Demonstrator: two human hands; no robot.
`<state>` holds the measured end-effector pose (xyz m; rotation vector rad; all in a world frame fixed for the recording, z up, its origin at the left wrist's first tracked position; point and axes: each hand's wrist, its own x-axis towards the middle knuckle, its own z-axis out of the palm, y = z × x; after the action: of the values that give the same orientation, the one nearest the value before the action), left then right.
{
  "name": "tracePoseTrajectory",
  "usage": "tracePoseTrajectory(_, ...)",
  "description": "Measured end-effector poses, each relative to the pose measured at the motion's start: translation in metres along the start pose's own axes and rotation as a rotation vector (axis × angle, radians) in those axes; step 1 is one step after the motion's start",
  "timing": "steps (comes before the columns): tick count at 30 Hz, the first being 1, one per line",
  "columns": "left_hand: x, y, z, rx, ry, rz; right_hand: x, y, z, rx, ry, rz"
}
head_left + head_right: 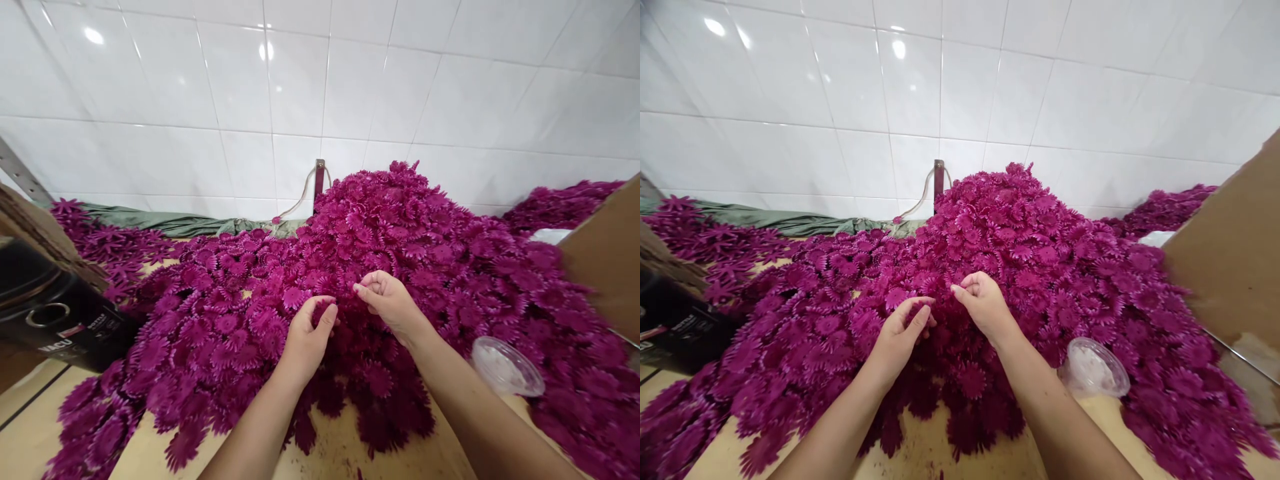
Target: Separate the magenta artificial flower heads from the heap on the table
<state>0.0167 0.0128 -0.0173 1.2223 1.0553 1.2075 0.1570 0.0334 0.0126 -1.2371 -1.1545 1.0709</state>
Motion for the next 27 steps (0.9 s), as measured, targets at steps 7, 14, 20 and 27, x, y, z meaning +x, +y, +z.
tracePoseTrajectory(7,0.0,0.001,0.001,0.025,-0.056,0.049,-0.009,-0.002,0.008,0.014,-0.122,0.011)
tracePoseTrajectory(14,-0.002,0.004,0.002,0.019,-0.008,0.074,-0.013,0.001,0.016,-0.049,-0.142,0.013)
tracePoseTrajectory(20,0.002,0.006,-0.007,-0.039,0.105,0.114,-0.002,0.001,0.0,-0.048,0.056,0.017)
tracePoseTrajectory(27,0.003,0.005,-0.006,-0.023,0.05,0.06,0.003,0.005,-0.01,-0.079,0.0,-0.075)
